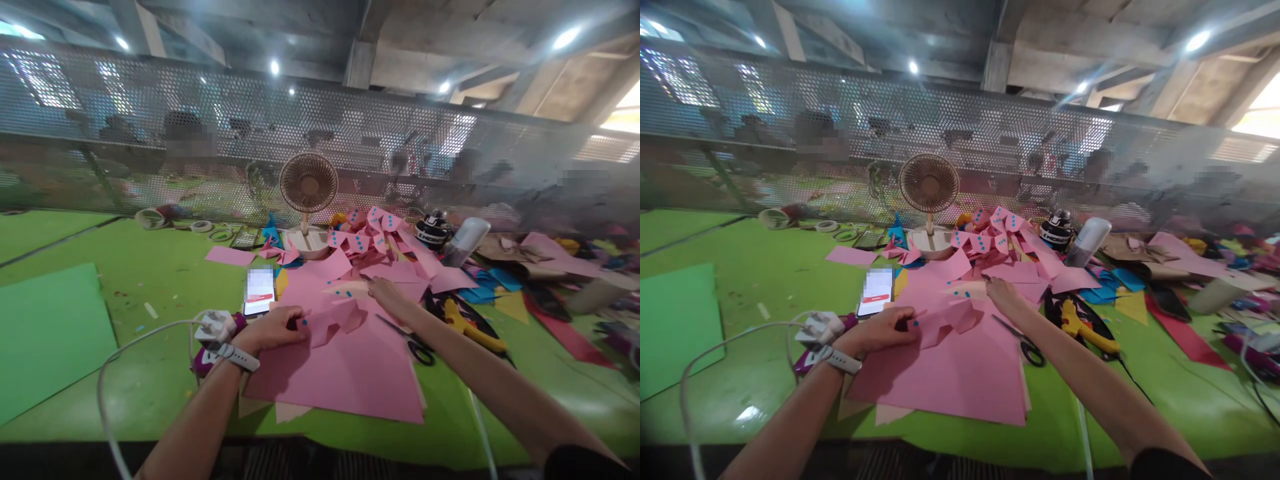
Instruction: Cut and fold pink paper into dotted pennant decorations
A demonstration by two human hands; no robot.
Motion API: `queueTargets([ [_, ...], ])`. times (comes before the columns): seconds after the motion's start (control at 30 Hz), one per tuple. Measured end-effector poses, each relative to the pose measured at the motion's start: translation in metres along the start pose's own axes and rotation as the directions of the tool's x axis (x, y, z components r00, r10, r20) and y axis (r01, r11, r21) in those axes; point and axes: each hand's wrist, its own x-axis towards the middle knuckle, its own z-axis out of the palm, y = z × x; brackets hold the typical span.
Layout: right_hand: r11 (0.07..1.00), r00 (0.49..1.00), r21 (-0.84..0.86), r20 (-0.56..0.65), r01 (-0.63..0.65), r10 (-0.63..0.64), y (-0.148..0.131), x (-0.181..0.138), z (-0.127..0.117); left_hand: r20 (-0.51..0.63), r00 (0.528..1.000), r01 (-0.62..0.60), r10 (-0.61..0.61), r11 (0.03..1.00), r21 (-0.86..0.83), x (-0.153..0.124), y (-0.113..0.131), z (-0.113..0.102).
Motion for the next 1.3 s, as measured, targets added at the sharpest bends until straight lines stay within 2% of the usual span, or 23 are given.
queueTargets([
  [0.23, 0.993, 0.999, 0.121, -0.035, 0.009, -0.005, 0.005, 0.006, 0.006, -0.005, 1.000, -0.025, 0.025, 1.000, -0.009, -0.001, 0.004, -0.001],
  [0.37, 0.957, 1.000, 0.289, -0.024, 0.013, -0.006, 0.017, 0.007, -0.009, -0.013, 1.000, -0.024, 0.024, 1.000, -0.012, 0.000, 0.000, 0.001],
  [0.47, 0.894, 0.998, 0.444, -0.020, 0.058, -0.055, 0.011, -0.003, -0.021, -0.020, 1.000, -0.002, 0.002, 1.000, -0.014, 0.001, -0.003, 0.002],
  [0.53, 0.824, 0.994, 0.557, -0.019, 0.099, -0.107, -0.005, -0.012, -0.025, -0.029, 1.000, -0.008, 0.008, 1.000, -0.011, 0.001, -0.005, 0.003],
  [0.6, 0.689, 0.988, 0.716, -0.007, 0.115, -0.157, -0.028, -0.022, -0.024, -0.026, 0.999, -0.025, 0.025, 0.999, -0.025, 0.001, -0.006, 0.005],
  [0.67, 0.535, 0.979, 0.842, 0.041, 0.075, -0.201, -0.055, -0.032, -0.020, -0.026, 0.999, -0.037, 0.036, 0.999, -0.037, 0.001, -0.006, 0.006],
  [0.73, 0.469, 0.968, 0.883, 0.107, 0.012, -0.226, -0.080, -0.039, -0.015, -0.029, 0.999, -0.048, 0.046, 0.998, -0.041, 0.001, -0.006, 0.007],
  [0.8, 0.449, 0.965, 0.893, 0.145, -0.031, -0.220, -0.098, -0.044, -0.010, -0.031, 0.998, -0.061, 0.060, 0.997, -0.045, 0.002, -0.006, 0.007],
  [0.9, 0.433, 0.969, 0.900, 0.147, -0.049, -0.196, -0.112, -0.048, -0.008, -0.043, 0.996, -0.076, 0.073, 0.995, -0.069, 0.002, -0.007, 0.009],
  [1.1, 0.456, 0.978, 0.889, 0.131, -0.043, -0.163, -0.113, -0.050, -0.009, -0.050, 0.998, -0.045, 0.035, 0.974, -0.221, 0.000, -0.006, 0.006],
  [1.23, 0.466, 0.987, 0.885, 0.082, -0.009, -0.135, -0.111, -0.051, -0.009, -0.176, 0.983, -0.079, 0.045, 0.979, -0.187, -0.004, 0.004, 0.000],
  [1.3, 0.463, 0.989, 0.886, 0.062, 0.006, -0.132, -0.112, -0.050, -0.011, -0.180, 0.981, -0.113, 0.076, 0.973, -0.203, -0.006, 0.008, -0.001],
])
